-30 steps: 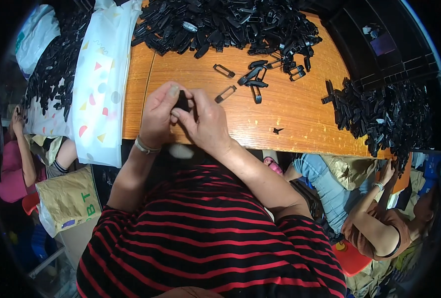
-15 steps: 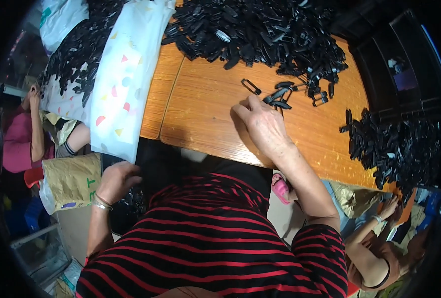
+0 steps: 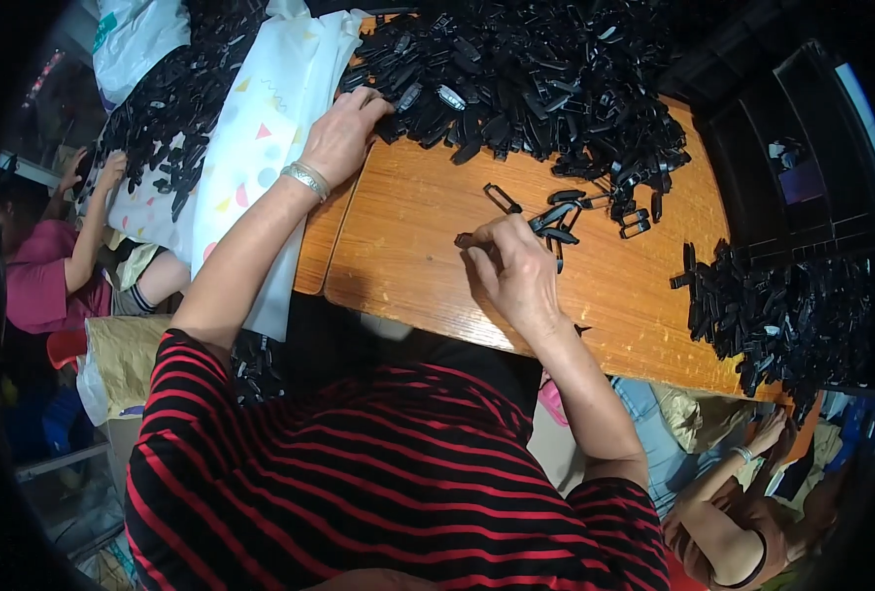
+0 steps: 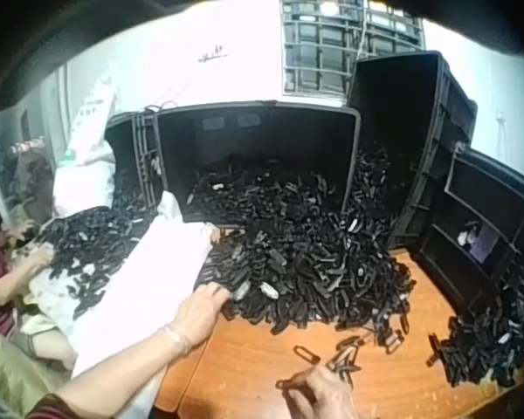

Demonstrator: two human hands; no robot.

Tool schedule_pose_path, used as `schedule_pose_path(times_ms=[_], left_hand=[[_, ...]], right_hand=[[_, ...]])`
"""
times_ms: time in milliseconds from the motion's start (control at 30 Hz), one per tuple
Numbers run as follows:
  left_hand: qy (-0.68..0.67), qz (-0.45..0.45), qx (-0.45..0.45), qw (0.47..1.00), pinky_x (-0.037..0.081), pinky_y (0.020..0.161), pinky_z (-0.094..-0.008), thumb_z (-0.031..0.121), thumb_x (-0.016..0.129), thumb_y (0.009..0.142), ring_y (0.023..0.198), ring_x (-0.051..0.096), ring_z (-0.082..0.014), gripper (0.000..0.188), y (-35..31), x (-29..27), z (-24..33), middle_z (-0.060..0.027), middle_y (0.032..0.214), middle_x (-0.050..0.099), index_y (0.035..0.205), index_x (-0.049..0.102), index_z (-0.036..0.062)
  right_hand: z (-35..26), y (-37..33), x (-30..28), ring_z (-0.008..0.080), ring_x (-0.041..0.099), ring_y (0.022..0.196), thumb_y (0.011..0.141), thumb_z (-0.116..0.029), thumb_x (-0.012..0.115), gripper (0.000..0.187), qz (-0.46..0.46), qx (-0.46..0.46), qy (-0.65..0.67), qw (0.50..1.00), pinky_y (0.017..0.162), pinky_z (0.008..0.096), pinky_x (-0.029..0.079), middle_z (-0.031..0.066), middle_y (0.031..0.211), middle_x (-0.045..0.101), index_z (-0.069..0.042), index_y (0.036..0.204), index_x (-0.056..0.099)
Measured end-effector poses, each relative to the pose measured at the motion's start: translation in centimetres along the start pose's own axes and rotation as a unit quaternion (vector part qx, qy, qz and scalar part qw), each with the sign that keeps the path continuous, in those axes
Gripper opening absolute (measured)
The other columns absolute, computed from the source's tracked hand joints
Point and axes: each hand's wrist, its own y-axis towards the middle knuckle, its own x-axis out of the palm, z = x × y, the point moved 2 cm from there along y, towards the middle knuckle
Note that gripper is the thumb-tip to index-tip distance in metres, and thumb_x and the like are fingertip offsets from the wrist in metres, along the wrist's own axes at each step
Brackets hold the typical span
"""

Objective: Assemble small black plastic components by snapping pieces together on a workshop table.

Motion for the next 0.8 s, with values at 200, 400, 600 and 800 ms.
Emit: schedule_pose_path(times_ms=[200, 400, 600, 800], left_hand=[[-0.053, -0.073, -0.049, 0.995, 0.049, 0.083, -0.0396, -0.005, 0.066, 0.076, 0.099, 0.058, -0.0323, 0.027, -0.6, 0.9, -0.8, -0.0125, 0.101, 0.061, 0.101, 0.061, 0.0030], [-0.241, -0.082, -0.137, 0.957, 0.052, 0.079, -0.0363, -0.003, 0.069, 0.078, 0.090, 0.064, -0.0320, 0.027, -2.9, 0.2, 2.6, -0.0178, 0.103, 0.064, 0.103, 0.061, 0.0005], [-0.515, -0.075, -0.228, 0.823, 0.053, 0.075, -0.0268, 0.002, 0.064, 0.089, 0.086, 0.065, -0.0155, 0.031, -5.0, -0.6, 5.9, -0.0091, 0.100, 0.067, 0.118, 0.053, -0.0008], [-0.712, -0.035, -0.267, 0.648, 0.052, 0.078, -0.0214, 0.002, 0.064, 0.090, 0.089, 0.063, -0.0082, 0.028, -6.3, -1.8, 8.4, -0.0051, 0.100, 0.067, 0.117, 0.058, -0.0030]], right_hand=[[0.3, -0.1, 0.1, 0.0294, 0.065, 0.080, 0.077, -0.004, 0.072, 0.019, -0.008, -0.021, -0.050, 0.998, 0.068, 0.0375, 0.053, 0.0121, 0.088, 0.061, -0.004, 0.094, 0.064], [-0.4, 0.1, 0.2, 0.0327, 0.063, 0.079, 0.077, -0.005, 0.072, 0.025, -0.077, -0.012, -0.163, 0.984, 0.069, 0.0392, 0.051, 0.0131, 0.090, 0.062, -0.003, 0.101, 0.065], [-1.5, 1.7, 0.6, 0.0236, 0.063, 0.072, 0.082, -0.006, 0.070, 0.021, -0.015, 0.023, -0.041, 0.999, 0.061, 0.0308, 0.051, 0.0120, 0.089, 0.060, 0.001, 0.101, 0.064], [-3.2, 2.8, 1.9, 0.0098, 0.062, 0.073, 0.087, -0.008, 0.069, 0.020, 0.095, 0.061, 0.182, 0.977, 0.059, 0.0210, 0.049, 0.0064, 0.092, 0.061, 0.002, 0.103, 0.062]])
